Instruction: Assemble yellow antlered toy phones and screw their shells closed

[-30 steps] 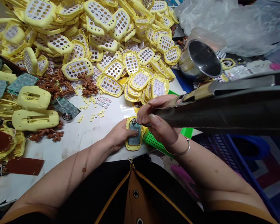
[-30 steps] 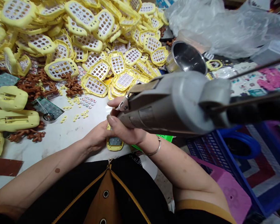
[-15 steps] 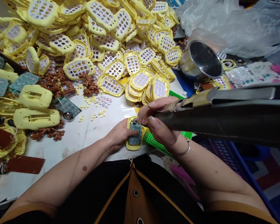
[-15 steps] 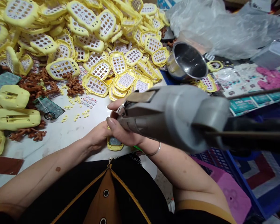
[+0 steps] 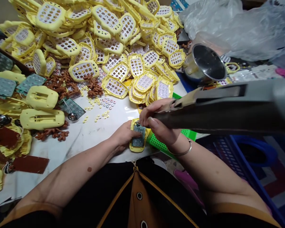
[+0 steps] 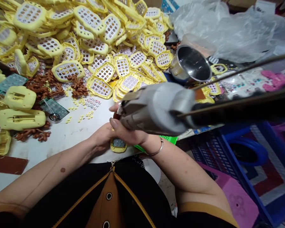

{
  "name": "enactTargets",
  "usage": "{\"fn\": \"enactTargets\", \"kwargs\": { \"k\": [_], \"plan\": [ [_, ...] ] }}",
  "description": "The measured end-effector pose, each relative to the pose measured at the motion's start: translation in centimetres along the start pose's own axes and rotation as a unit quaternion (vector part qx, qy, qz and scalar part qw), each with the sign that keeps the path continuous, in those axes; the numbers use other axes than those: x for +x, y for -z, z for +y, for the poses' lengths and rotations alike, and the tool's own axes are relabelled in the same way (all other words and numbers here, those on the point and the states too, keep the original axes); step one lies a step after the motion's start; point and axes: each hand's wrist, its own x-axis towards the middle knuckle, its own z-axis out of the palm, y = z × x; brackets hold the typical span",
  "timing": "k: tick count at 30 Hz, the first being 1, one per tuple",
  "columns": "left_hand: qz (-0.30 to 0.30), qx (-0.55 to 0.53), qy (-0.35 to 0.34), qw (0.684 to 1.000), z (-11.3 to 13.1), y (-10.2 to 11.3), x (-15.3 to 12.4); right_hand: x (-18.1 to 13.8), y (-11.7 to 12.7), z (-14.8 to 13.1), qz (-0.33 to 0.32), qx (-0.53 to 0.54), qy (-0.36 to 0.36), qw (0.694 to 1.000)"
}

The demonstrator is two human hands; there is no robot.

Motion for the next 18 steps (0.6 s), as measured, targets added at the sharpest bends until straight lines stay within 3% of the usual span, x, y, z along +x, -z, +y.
{"fn": "enactTargets", "kwargs": {
  "k": [3, 6, 11, 18],
  "plan": [
    [0.005, 0.009, 0.040, 0.999, 0.4, -0.1, 0.1, 0.4, 1.5, -2.0, 0.019, 0.018, 0.064, 0.998],
    [0.001, 0.006, 0.050, 0.999, 0.5, 0.0, 0.2, 0.6, 3.8, -2.9, 0.065, -0.030, 0.088, 0.994],
    [0.002, 0.014, 0.057, 0.998, 0.5, 0.1, 0.2, 0.1, 6.8, -0.2, 0.118, -0.081, 0.117, 0.983],
    [0.003, 0.018, 0.059, 0.998, 0.8, 0.0, 0.1, -0.2, 7.6, 2.9, 0.180, -0.087, 0.103, 0.974]
  ]
}}
